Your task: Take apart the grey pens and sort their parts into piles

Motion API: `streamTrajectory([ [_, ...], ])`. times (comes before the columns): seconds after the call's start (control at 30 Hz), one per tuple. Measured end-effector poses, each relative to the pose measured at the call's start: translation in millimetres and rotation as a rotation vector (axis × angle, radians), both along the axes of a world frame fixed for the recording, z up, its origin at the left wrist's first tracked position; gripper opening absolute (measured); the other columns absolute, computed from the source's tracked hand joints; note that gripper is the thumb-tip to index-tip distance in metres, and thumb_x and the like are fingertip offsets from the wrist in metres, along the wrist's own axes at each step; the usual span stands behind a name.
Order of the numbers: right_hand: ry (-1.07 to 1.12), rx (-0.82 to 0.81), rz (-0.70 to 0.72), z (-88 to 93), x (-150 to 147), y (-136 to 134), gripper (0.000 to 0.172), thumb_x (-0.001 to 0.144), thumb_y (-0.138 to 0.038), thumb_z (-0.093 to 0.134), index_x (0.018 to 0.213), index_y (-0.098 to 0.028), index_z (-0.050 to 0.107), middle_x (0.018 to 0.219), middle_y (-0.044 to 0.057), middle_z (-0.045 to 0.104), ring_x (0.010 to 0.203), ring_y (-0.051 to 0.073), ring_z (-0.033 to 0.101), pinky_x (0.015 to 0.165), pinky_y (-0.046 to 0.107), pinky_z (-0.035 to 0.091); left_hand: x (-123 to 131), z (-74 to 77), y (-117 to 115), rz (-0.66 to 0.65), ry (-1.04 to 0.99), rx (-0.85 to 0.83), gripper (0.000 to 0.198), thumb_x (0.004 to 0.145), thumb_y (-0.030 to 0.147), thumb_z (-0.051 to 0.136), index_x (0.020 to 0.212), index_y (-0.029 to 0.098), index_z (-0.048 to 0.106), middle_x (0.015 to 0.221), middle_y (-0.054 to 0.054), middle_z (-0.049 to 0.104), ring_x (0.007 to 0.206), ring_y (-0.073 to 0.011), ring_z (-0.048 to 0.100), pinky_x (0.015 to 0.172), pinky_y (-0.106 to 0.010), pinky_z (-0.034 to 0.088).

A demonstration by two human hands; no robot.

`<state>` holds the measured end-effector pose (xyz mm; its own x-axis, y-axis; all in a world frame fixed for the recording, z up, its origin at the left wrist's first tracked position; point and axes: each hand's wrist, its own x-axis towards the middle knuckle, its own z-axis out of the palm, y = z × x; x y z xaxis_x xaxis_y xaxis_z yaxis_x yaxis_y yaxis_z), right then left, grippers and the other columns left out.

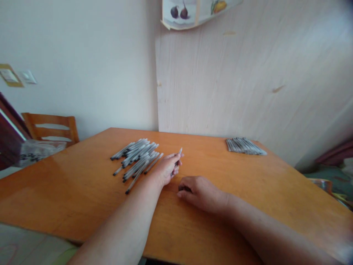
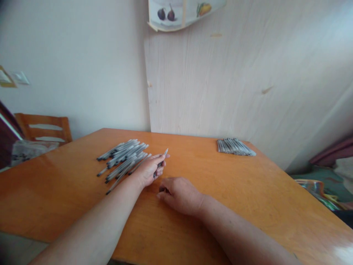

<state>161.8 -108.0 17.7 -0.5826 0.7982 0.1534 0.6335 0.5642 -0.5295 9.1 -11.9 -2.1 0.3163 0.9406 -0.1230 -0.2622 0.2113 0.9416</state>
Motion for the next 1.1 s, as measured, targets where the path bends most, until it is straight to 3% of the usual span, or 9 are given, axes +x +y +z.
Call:
streamTrajectory([
  [0.13, -0.062, 0.059, 0.037, 0.4, -0.9, 0.2, 0.017, 0.088, -0.031, 0.054, 0.093, -0.019, 0.065, 0.091, 0.004, 0.066, 0.078, 0.014, 0.057, 0.067, 0.024, 0.037, -0.1, 1.4, -0.9, 0.004, -0.021, -0.010, 0.021, 0.085, 0.029, 0.057, 0.100, 0.016, 0.061, 0.064, 0.003, 0.049, 0.038, -0.0024, 0.035, 0.038, -0.017, 0.019],
  [0.3, -0.139, 0.072, 0.013, 0.4, -2.0, -3.2, 0.018, 0.089, -0.034, 0.054, 0.091, -0.018, 0.063, 0.085, 0.003, 0.066, 0.071, 0.013, 0.055, 0.063, 0.024, 0.035, 0.3, 2.6, -1.4, 0.004, -0.039, -0.021, 0.020, 0.085, 0.028, 0.057, 0.100, 0.015, 0.061, 0.063, 0.003, 0.050, 0.038, -0.0026, 0.035, 0.038, -0.017, 0.019],
  [0.57, -0.125, 0.150, 0.082, -0.7, -4.8, -2.8, 0.018, 0.091, -0.032, 0.053, 0.093, -0.019, 0.065, 0.092, 0.005, 0.061, 0.078, 0.013, 0.054, 0.068, 0.024, 0.038, -0.2, 4.3, -2.8, 0.013, -0.020, -0.023, 0.022, 0.084, 0.030, 0.058, 0.099, 0.015, 0.063, 0.063, 0.003, 0.051, 0.039, -0.0027, 0.036, 0.038, -0.016, 0.020],
  [1.1, -0.021, 0.074, 0.152, -7.4, -2.7, 1.0, 0.016, 0.090, -0.028, 0.054, 0.095, -0.018, 0.066, 0.094, 0.006, 0.058, 0.083, 0.015, 0.054, 0.074, 0.025, 0.042, 0.3, 5.5, -4.1, 0.011, -0.007, -0.033, 0.022, 0.085, 0.031, 0.057, 0.099, 0.016, 0.063, 0.064, 0.002, 0.052, 0.040, -0.0028, 0.037, 0.037, -0.017, 0.020],
])
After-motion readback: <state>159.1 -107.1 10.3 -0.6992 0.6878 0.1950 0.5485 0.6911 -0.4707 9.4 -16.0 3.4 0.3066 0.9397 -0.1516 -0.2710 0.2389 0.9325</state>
